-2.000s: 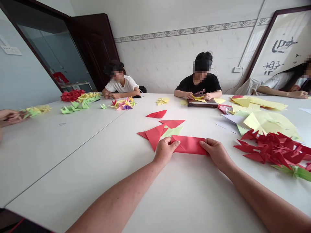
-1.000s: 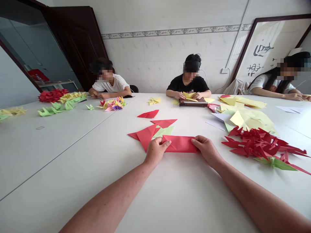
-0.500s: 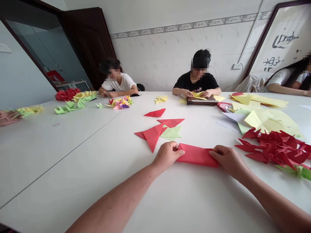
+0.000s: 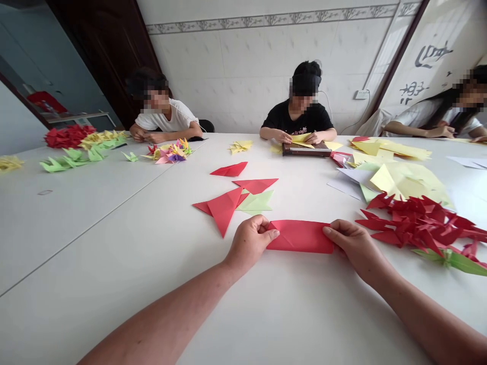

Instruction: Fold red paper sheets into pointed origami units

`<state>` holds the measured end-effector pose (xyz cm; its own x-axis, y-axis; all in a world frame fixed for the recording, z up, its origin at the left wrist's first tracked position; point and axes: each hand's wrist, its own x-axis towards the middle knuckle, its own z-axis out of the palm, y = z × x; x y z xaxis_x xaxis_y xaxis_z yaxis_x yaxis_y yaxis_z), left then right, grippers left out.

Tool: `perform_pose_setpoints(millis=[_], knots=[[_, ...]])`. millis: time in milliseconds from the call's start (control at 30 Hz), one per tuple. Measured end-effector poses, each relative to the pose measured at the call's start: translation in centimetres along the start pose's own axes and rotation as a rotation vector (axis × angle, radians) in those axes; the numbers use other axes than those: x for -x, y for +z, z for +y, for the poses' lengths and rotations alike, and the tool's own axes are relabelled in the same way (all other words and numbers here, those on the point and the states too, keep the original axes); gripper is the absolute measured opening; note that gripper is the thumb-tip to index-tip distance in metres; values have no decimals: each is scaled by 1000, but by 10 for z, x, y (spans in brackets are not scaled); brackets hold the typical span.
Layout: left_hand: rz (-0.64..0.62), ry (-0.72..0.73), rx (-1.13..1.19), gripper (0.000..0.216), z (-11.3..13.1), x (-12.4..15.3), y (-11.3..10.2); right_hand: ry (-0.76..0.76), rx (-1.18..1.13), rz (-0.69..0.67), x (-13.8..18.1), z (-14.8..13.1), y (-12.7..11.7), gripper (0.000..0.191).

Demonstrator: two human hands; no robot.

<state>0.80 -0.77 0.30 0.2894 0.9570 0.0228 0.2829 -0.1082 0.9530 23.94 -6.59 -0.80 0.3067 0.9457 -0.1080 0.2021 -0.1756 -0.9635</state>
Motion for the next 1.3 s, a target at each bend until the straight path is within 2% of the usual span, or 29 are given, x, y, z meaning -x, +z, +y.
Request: perform_pose_setpoints(millis=[333,500,700,800,900,1133,1300], knots=[[49,40,-58,22,1,1,-1,-82,-44,-25,2,-3,0,43],[15,-13,-13,23,4,2,-2,-57,-73,-69,2,-1,0,43],[-14,-51,64,23,5,4,-1,-42,1,-42,-1,-1,2,42],[-27,-63,52,22,4,3,-1,-69,159,20,-1,0,2,36],[-43,-60,-39,22,1,3,-1,-119,433,73,1,1,2,30],[-52,-5,-374,27,-3,4,3,-187,895,45,3,1,7,28],[-44,8,-593,24,-1,2,4,-179,1040,34,6,-5,14,25]])
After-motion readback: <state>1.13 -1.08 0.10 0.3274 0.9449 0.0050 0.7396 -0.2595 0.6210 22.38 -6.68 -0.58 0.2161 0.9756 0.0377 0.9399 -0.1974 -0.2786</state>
